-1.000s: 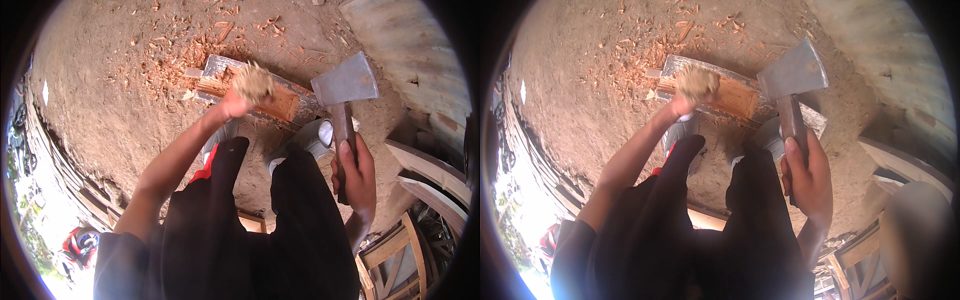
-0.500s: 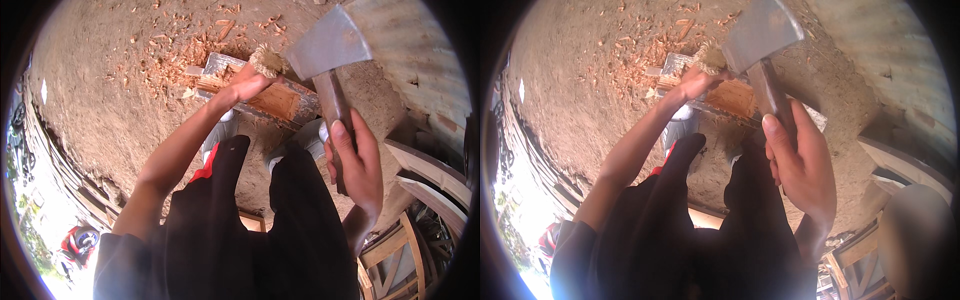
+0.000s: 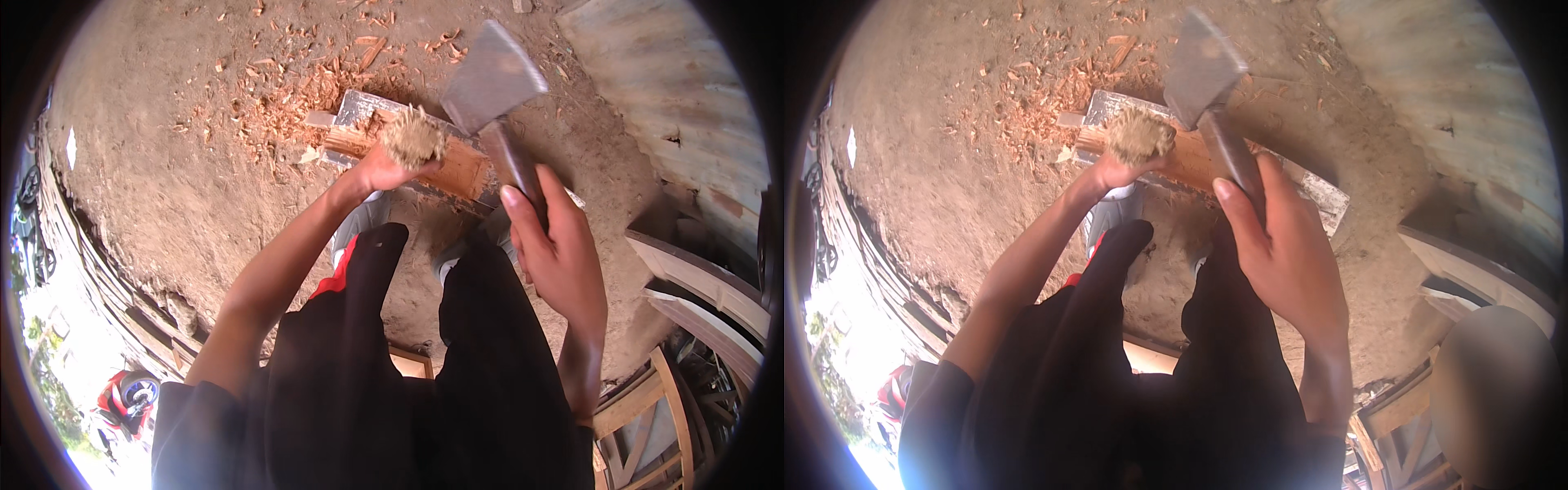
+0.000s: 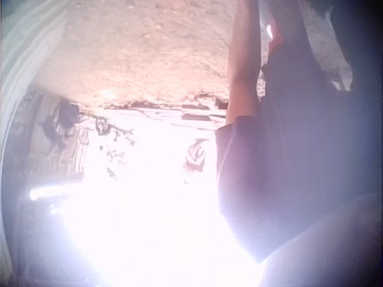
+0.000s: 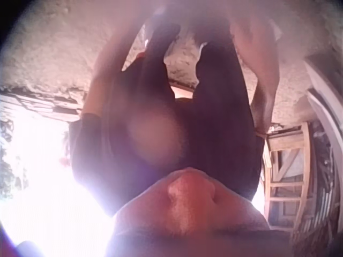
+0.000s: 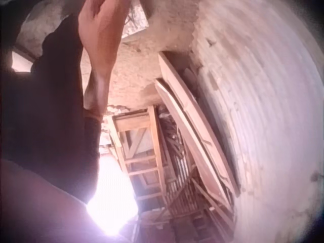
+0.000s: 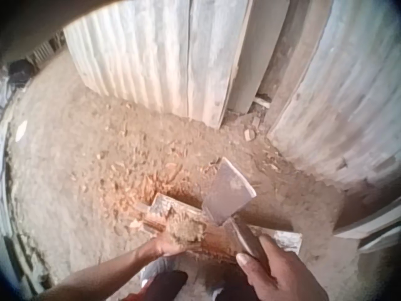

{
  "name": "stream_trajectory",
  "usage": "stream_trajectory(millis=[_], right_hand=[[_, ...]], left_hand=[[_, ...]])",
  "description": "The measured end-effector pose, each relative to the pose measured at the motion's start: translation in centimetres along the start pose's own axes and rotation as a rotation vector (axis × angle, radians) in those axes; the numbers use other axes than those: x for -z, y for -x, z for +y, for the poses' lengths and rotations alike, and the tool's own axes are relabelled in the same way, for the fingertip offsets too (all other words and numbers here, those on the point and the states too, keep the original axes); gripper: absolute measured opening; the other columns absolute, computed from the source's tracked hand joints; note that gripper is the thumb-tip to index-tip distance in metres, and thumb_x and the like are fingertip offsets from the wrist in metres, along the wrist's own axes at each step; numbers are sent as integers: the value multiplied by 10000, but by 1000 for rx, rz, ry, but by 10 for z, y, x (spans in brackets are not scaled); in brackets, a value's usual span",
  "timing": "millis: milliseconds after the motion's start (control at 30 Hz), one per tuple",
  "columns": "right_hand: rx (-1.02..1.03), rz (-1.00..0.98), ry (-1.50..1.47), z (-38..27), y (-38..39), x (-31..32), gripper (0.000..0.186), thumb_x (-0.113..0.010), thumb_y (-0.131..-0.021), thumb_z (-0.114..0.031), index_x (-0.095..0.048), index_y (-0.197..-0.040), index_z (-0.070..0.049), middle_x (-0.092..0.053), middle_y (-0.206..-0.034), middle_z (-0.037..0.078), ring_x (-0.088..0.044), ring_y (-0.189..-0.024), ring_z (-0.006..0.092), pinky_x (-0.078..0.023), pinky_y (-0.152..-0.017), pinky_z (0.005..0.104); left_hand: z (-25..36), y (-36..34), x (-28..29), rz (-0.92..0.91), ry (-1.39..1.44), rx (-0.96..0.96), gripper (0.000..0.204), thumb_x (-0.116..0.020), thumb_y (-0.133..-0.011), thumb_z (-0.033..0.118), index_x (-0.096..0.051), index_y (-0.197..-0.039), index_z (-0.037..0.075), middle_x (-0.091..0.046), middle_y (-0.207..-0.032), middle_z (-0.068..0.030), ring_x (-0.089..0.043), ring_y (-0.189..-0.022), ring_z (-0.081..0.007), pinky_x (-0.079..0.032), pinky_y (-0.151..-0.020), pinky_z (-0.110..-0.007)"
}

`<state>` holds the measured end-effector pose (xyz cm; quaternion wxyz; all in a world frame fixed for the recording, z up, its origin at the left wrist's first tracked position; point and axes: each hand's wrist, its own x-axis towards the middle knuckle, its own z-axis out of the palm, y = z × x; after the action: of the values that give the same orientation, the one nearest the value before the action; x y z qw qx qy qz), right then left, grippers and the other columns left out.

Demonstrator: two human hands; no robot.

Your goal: The person uses a small axe to repeatedly strike and carve a rectangular wooden block resting on a metal frame. Wood shavings accumulate around the work area as the person continues to shape the block.

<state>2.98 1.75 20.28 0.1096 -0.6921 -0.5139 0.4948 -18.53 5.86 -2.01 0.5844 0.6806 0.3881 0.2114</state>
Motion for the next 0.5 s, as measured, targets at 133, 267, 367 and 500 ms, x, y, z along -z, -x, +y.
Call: stream_trajectory(millis=[133,267,367,500], right_hand=[[-233,-20,-292,-10,19,3,255,-522,-1079,-342,-557,-1082,-89,-486,-674,-42,-436,-510,37,-368,-459,201],[-248,-24,-292,-3,22,5,317,-520,-1078,-372,-557,-1117,-59,-523,-681,-9,-498,-527,68,-413,-475,238],[-247,-46,-313,-1,23,3,346,-527,-1074,-381,-554,-1127,-40,-541,-681,7,-525,-530,83,-434,-481,253],[-263,-57,-340,3,31,2,353,-533,-1072,-381,-553,-1129,-33,-539,-679,9,-527,-534,86,-431,-484,254]], left_hand=[[-39,35,-26,-105,355,-39,471,-661,-936,439,-624,-1291,132,-667,-1278,-74,-612,-1183,-246,-471,-1032,-422],[-43,40,-17,-162,249,9,465,-580,-952,526,-633,-1168,118,-679,-1207,-114,-623,-1154,-271,-545,-908,-509],[-32,44,-17,-79,365,-2,445,-638,-906,522,-643,-1001,87,-708,-1056,-137,-672,-1004,-311,-575,-803,-487],[23,41,-8,-111,-177,-490,351,-767,-786,258,-494,-690,59,-502,-650,-121,-568,-616,-324,-463,-572,-420]])
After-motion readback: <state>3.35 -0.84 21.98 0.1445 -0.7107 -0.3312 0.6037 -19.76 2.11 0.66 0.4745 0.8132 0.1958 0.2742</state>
